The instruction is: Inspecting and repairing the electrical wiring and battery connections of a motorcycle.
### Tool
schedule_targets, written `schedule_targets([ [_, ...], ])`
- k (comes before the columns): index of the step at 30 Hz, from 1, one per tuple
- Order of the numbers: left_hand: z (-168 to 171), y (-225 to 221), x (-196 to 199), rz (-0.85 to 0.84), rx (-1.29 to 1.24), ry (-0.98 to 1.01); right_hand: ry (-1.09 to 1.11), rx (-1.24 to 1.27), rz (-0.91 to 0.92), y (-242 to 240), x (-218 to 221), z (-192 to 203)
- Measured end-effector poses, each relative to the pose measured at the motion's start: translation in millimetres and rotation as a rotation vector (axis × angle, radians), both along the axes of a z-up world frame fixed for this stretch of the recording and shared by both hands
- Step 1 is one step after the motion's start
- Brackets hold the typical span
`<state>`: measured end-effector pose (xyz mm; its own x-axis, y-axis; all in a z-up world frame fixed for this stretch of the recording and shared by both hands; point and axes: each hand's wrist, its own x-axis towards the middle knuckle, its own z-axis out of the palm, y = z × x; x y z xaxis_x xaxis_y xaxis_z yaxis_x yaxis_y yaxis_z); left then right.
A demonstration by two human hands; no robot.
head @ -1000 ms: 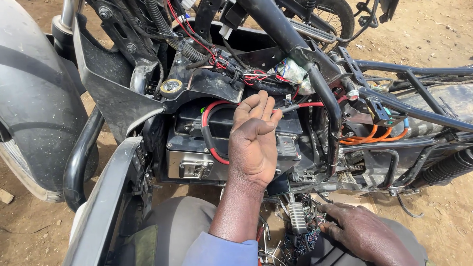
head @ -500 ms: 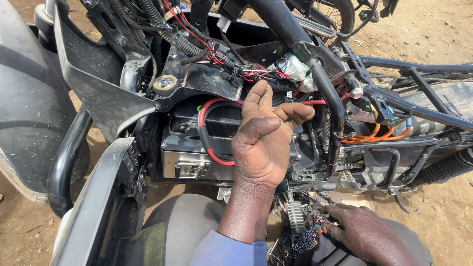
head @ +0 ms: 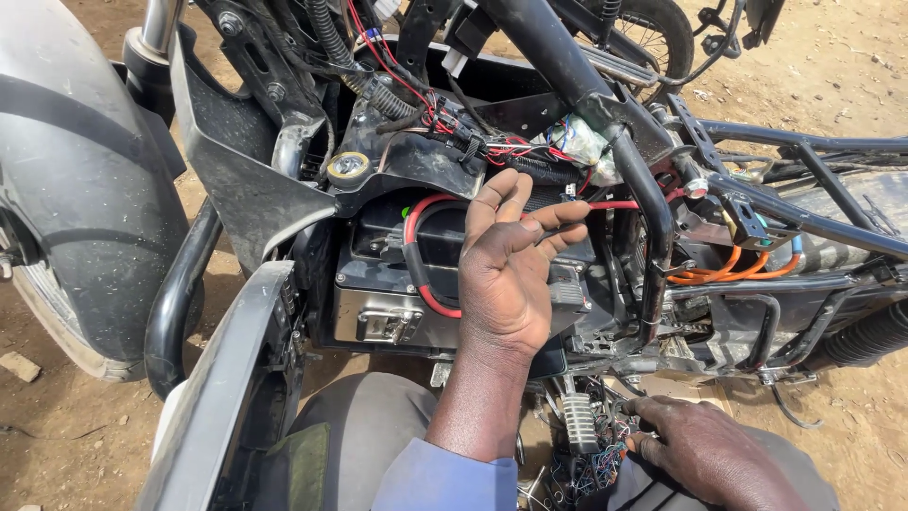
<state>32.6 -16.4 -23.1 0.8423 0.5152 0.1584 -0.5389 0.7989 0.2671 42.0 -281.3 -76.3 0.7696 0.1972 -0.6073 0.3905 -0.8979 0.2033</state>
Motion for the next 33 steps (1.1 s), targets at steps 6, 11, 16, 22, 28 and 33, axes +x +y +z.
schedule_targets([
  [6,14.6,4.0,-8.7,-0.013,0.135,0.256,-0.017,-0.004,0.015,-6.6,2.2,-10.1],
  [11,9.7,4.4,-0.6,-0.016,0.206,0.369,0.003,-0.041,-0.013,2.7,6.7,-7.3],
  [16,9.9,4.2,-5.3,-0.026,0.175,0.271,0.046,-0.068,-0.032,6.8,6.6,-6.2],
  [22,1.7,2.1,-2.8,-0.057,0.149,0.132,0.059,-0.058,-0.011,5.6,9.0,-8.3],
  [28,21.5,12.0,-13.5,-0.074,0.219,0.574,0.057,-0.059,-0.020,1.3,6.6,-8.5],
  [33,3.9,12.0,-1.0,-0.022,0.150,0.669,0.001,-0.010,-0.027,6.8,-3.3,2.1],
])
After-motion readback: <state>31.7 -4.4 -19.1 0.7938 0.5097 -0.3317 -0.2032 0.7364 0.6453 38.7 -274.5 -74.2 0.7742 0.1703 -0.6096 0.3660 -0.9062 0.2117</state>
